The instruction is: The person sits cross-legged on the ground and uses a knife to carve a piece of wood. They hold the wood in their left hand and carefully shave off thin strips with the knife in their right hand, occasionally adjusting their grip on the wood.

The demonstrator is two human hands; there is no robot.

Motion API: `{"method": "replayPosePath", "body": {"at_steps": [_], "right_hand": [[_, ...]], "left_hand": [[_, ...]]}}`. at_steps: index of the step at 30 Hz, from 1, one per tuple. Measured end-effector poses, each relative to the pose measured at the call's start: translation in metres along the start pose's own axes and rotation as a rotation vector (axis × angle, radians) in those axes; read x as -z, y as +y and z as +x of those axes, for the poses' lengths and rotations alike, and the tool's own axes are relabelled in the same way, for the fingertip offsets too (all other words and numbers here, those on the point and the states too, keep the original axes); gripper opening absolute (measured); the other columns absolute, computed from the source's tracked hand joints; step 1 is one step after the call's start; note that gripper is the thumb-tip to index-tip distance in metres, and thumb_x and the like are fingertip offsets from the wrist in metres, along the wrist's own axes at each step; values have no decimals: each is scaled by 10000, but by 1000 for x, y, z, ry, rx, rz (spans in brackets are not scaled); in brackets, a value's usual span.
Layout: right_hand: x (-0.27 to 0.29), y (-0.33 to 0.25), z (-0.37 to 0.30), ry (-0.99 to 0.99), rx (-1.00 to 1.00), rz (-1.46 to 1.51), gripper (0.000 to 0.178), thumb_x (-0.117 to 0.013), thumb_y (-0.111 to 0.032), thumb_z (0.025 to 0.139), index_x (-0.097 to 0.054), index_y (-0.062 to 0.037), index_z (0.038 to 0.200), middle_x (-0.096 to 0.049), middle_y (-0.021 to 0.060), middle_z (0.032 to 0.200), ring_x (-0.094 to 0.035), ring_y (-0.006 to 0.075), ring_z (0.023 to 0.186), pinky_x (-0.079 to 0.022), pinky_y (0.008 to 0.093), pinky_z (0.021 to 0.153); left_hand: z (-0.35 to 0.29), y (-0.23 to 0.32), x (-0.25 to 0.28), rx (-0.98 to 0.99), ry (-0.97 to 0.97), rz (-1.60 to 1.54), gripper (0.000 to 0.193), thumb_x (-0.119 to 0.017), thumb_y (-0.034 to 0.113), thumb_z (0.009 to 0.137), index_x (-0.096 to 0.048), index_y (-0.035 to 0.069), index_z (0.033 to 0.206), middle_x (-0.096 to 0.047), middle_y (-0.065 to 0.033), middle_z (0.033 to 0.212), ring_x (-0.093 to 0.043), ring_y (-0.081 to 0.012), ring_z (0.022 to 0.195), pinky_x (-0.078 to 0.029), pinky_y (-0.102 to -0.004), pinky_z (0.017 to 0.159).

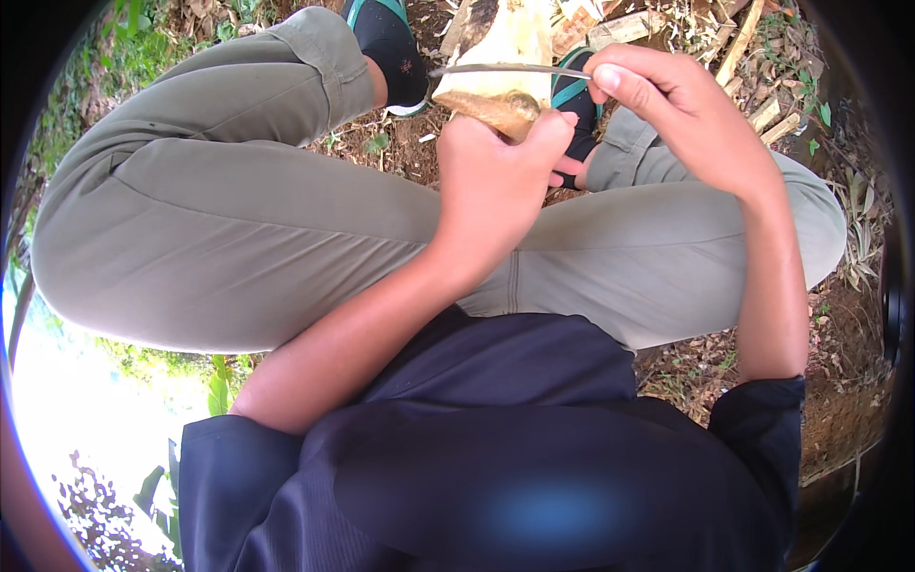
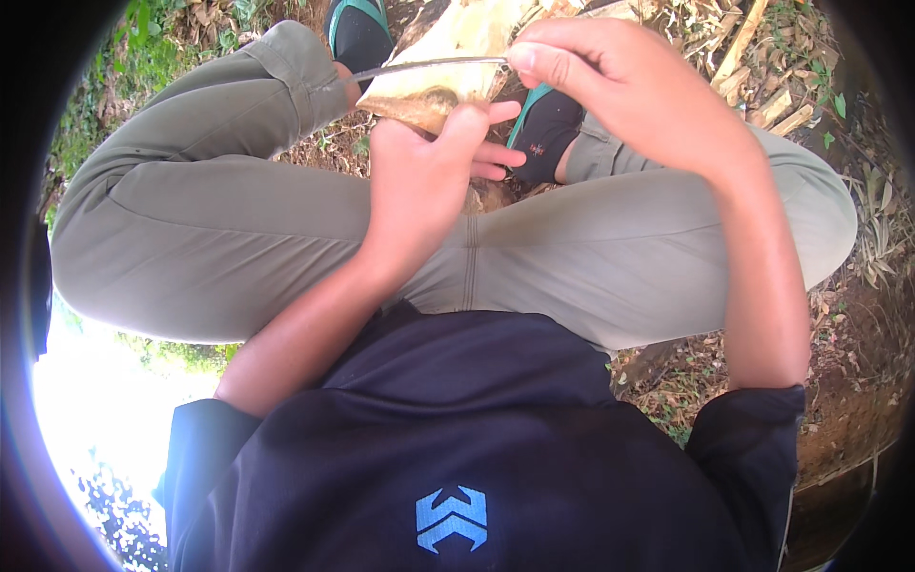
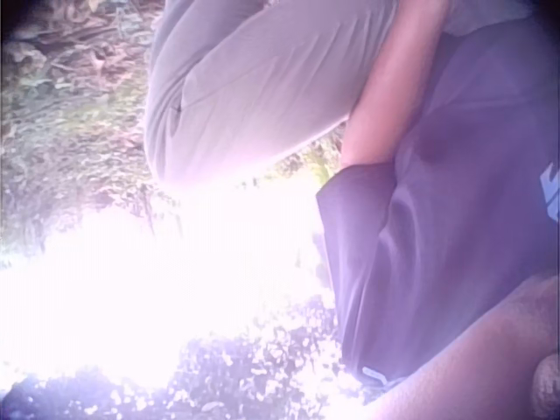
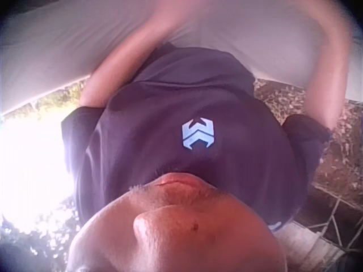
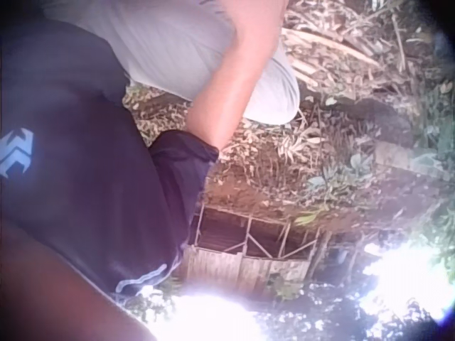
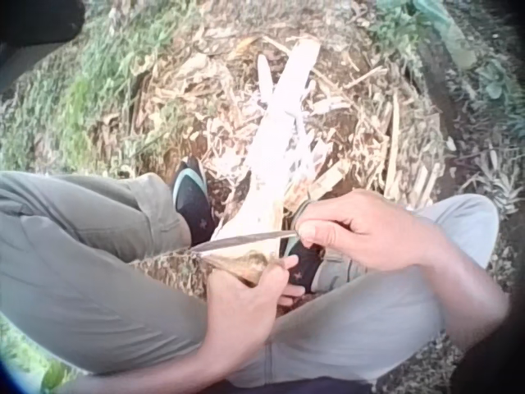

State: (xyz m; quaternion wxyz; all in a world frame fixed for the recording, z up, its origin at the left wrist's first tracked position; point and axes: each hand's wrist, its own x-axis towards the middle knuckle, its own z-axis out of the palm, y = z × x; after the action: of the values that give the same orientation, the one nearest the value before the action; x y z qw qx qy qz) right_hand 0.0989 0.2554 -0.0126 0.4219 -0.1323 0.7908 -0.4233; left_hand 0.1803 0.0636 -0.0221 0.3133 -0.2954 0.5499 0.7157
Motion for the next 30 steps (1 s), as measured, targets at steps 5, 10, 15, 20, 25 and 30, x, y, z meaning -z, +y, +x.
{"method": "replayPosePath", "body": {"at_steps": [5,10,15,20,25,30], "right_hand": [[20,-8,-2,-71,-10,-103,352,-561,-303,1019,-632,35,952,-606,55,803,-539,152,770,-454,307,734],[25,-5,-1,-121,-79,-216,362,-586,-314,999,-630,36,919,-594,64,764,-524,148,736,-440,316,695],[22,5,-1,-99,-49,-101,367,-583,-316,1000,-625,31,888,-584,46,749,-484,137,706,-403,311,654],[29,5,4,-216,-144,-70,378,-583,-320,1000,-629,16,834,-562,14,729,-452,104,689,-361,285,626],[23,17,3,-206,-94,-18,375,-591,-316,1001,-637,15,830,-559,3,723,-448,92,691,-360,275,625],[11,17,4,-146,-91,5,233,-640,-214,951,-689,13,930,-643,78,752,-574,165,711,-460,311,691]], "left_hand": [[-2,-1,0,10,-21,33,352,-554,194,964,-666,-99,1124,-729,-154,1081,-739,-225,795,-580,-299,672],[-3,-3,-1,-2,0,60,345,-554,189,959,-686,-90,1114,-738,-148,1039,-738,-211,782,-578,-293,665],[-2,-3,-2,19,11,60,326,-560,177,947,-719,-82,1064,-743,-137,978,-738,-199,777,-569,-282,656],[-1,-4,0,60,-21,111,323,-566,158,936,-703,-107,1062,-742,-145,1007,-740,-206,766,-568,-283,647],[-4,-3,-1,87,-45,79,316,-559,130,930,-671,-126,1078,-733,-161,1067,-741,-217,765,-571,-288,635],[-4,-5,3,102,-21,35,335,-545,126,935,-642,-132,1125,-726,-176,1086,-742,-230,781,-582,-302,652]]}}
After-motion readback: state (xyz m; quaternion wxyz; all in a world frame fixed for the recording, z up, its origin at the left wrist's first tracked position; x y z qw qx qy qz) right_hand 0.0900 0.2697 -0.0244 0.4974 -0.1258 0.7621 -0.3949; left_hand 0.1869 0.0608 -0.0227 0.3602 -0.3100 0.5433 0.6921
